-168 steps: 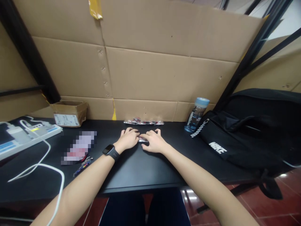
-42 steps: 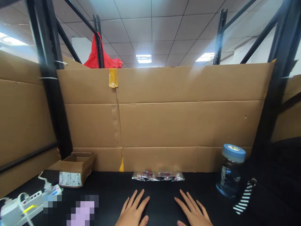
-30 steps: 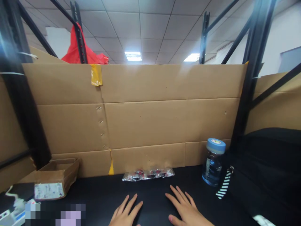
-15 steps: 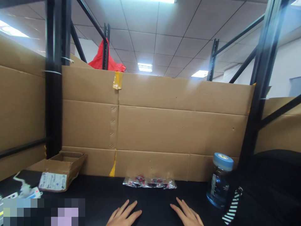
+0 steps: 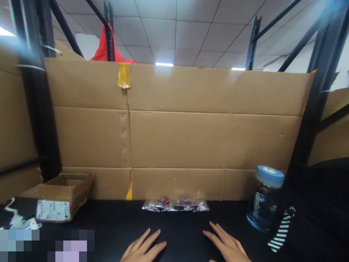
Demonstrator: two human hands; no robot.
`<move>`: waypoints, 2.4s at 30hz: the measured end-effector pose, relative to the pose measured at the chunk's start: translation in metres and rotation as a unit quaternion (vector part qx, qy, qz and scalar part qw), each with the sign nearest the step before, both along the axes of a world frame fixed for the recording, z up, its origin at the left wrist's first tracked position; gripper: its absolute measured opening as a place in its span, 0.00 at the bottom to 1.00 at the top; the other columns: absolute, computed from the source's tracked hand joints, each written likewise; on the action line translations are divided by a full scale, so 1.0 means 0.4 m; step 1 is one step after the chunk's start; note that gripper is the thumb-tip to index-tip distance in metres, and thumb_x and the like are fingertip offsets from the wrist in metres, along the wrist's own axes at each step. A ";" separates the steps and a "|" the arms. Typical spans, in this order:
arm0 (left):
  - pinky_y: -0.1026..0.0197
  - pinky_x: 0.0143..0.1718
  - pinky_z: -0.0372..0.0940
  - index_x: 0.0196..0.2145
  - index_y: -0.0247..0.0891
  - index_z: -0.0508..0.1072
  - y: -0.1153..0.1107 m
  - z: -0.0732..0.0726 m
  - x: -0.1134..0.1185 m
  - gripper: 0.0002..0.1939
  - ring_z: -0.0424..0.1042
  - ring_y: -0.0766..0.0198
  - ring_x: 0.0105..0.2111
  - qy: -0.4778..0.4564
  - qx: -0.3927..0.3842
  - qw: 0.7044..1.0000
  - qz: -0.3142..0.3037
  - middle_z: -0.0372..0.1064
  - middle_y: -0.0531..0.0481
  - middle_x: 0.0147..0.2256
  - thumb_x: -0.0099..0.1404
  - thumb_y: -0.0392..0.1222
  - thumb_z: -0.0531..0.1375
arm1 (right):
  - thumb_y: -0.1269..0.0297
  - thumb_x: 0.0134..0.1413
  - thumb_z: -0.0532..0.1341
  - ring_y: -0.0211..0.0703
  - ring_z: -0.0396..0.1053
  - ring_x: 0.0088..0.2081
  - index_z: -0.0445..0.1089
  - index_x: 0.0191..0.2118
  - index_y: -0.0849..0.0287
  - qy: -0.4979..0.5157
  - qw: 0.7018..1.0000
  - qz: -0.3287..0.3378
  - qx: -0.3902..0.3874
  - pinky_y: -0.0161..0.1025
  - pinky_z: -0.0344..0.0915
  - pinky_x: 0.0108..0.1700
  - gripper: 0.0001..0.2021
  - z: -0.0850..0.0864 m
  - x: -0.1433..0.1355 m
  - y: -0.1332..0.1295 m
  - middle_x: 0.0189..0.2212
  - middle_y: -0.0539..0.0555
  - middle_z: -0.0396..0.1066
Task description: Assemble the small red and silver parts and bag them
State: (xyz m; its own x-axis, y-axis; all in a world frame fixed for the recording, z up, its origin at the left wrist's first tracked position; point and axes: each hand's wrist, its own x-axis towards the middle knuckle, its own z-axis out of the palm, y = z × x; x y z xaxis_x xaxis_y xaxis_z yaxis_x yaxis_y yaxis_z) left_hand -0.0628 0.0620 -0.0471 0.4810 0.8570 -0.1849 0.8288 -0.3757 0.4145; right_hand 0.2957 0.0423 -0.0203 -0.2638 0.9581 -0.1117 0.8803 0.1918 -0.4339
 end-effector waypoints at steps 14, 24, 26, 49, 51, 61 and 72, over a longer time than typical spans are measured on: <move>0.36 0.68 0.45 0.67 0.64 0.56 -0.057 0.064 -0.005 0.32 0.39 0.45 0.71 -0.017 0.009 1.000 -0.006 0.41 0.59 0.71 0.67 0.56 0.57 | 0.36 0.59 0.56 0.59 0.34 0.74 0.54 0.69 0.39 -0.015 0.999 0.002 -0.042 0.60 0.37 0.71 0.36 0.047 -0.007 -0.039 0.74 0.51 0.38; 0.38 0.69 0.44 0.68 0.61 0.56 -0.090 0.075 -0.011 0.31 0.38 0.46 0.72 -0.056 0.026 0.998 -0.010 0.42 0.57 0.72 0.69 0.53 0.56 | 0.38 0.61 0.54 0.56 0.34 0.74 0.52 0.70 0.38 -0.029 0.999 0.029 -0.019 0.58 0.37 0.71 0.34 0.014 0.008 -0.028 0.74 0.51 0.39; 0.38 0.68 0.45 0.68 0.59 0.56 -0.090 0.079 -0.010 0.31 0.39 0.45 0.72 -0.049 0.034 0.998 -0.018 0.42 0.55 0.72 0.69 0.53 0.55 | 0.38 0.61 0.53 0.56 0.34 0.74 0.52 0.70 0.39 -0.032 0.999 0.029 -0.021 0.59 0.37 0.71 0.34 0.019 0.005 -0.030 0.74 0.52 0.39; 0.40 0.69 0.44 0.70 0.55 0.53 -0.085 0.083 -0.014 0.32 0.37 0.47 0.72 0.007 0.049 0.998 -0.046 0.40 0.52 0.73 0.71 0.56 0.52 | 0.43 0.60 0.57 0.60 0.38 0.73 0.56 0.68 0.39 0.011 0.999 0.039 -0.004 0.63 0.38 0.69 0.32 0.016 0.013 -0.026 0.73 0.53 0.42; 0.40 0.69 0.44 0.70 0.55 0.53 -0.081 0.078 -0.015 0.32 0.37 0.46 0.72 0.007 0.048 0.998 -0.050 0.40 0.52 0.73 0.71 0.56 0.52 | 0.44 0.60 0.58 0.61 0.39 0.73 0.57 0.68 0.40 0.016 0.999 0.036 0.000 0.63 0.39 0.68 0.31 0.014 0.012 -0.029 0.73 0.54 0.44; 0.38 0.67 0.46 0.69 0.57 0.56 -0.081 0.073 -0.012 0.32 0.41 0.44 0.71 -0.029 0.052 0.997 -0.039 0.44 0.52 0.72 0.69 0.54 0.55 | 0.63 0.66 0.53 0.52 0.58 0.63 0.66 0.58 0.53 -0.032 0.953 0.105 0.283 0.52 0.53 0.61 0.18 0.073 -0.214 0.018 0.62 0.59 0.64; 0.48 0.65 0.54 0.58 0.47 0.72 -0.077 0.104 -0.031 0.22 0.62 0.51 0.62 -0.096 0.112 0.989 -0.013 0.65 0.46 0.62 0.68 0.51 0.56 | 0.66 0.70 0.51 0.49 0.70 0.46 0.75 0.41 0.58 -0.098 0.950 0.055 0.290 0.47 0.51 0.52 0.14 0.124 -0.455 0.210 0.40 0.57 0.78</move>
